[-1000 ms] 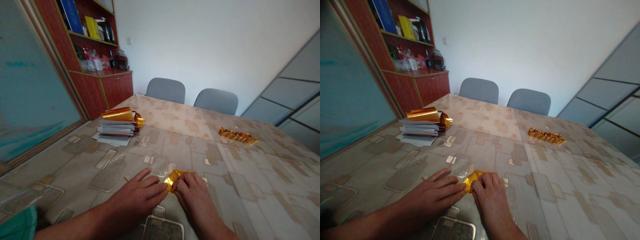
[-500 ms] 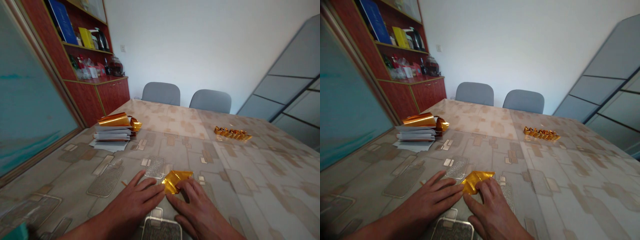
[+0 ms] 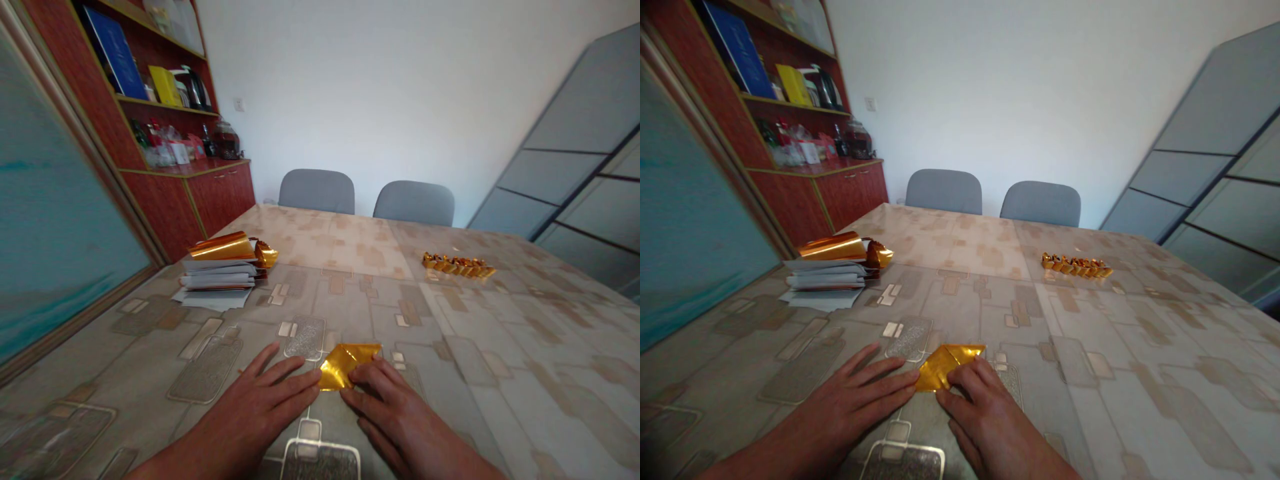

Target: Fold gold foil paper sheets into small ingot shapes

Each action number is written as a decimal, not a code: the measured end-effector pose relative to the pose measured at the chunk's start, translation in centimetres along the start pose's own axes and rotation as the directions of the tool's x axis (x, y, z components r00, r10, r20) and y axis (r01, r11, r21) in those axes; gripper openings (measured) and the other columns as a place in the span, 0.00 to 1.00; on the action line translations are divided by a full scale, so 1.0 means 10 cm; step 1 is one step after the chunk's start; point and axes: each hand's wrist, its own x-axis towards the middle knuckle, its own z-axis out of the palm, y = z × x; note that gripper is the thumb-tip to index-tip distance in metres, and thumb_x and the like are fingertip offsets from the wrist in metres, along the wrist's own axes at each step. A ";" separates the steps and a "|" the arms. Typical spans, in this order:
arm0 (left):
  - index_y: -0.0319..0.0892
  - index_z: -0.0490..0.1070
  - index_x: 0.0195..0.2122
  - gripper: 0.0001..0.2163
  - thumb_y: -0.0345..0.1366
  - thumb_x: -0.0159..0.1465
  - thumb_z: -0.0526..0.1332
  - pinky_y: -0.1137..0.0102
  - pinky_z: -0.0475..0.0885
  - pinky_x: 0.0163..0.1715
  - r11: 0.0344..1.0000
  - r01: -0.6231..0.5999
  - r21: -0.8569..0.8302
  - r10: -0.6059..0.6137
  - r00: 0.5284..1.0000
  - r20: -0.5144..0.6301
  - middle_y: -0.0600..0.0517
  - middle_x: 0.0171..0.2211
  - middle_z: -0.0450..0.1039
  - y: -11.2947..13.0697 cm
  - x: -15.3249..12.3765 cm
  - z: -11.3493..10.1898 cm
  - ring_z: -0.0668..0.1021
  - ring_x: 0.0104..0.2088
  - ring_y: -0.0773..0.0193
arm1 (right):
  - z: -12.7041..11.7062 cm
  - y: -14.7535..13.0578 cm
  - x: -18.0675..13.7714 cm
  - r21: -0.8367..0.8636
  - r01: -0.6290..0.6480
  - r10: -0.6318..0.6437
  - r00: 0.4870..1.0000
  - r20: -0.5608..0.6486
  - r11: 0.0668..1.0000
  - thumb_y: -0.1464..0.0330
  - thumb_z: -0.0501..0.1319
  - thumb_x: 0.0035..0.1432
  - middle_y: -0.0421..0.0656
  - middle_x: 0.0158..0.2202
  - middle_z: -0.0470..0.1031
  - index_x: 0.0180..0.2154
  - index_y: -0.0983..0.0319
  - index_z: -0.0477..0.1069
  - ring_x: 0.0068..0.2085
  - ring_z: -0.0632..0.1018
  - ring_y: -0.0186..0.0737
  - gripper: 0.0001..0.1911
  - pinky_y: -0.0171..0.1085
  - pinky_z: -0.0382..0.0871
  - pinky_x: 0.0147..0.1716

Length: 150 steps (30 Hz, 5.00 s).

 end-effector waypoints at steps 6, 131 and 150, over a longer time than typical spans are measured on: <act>0.53 0.62 0.66 0.31 0.21 0.64 0.56 0.50 0.55 0.69 0.999 0.009 0.045 -0.010 1.000 0.021 0.55 0.64 0.70 -0.03 -0.07 -0.07 0.71 0.64 0.54 | -0.06 0.02 0.00 0.070 0.036 -0.036 0.999 -0.014 0.997 0.80 0.57 0.66 0.43 0.52 0.77 0.53 0.55 0.75 0.54 0.75 0.41 0.20 0.41 0.71 0.57; 0.48 0.54 0.68 0.35 0.26 0.60 0.63 0.54 0.69 0.57 0.933 0.127 -0.337 -0.087 0.987 0.132 0.46 0.60 0.69 0.29 0.35 -0.22 0.73 0.55 0.49 | 0.06 0.26 0.23 0.451 -0.320 0.325 0.943 0.069 0.833 0.68 0.59 0.63 0.41 0.30 0.75 0.32 0.60 0.71 0.32 0.75 0.40 0.06 0.36 0.65 0.31; 0.45 0.61 0.63 0.27 0.23 0.63 0.59 0.58 0.71 0.54 0.954 0.062 -0.294 0.012 0.969 0.245 0.49 0.53 0.72 0.29 0.41 -0.30 0.73 0.51 0.54 | 0.22 0.21 0.15 0.149 -0.271 0.280 0.959 -0.043 0.951 0.76 0.64 0.63 0.40 0.32 0.76 0.32 0.60 0.72 0.33 0.78 0.40 0.07 0.35 0.68 0.32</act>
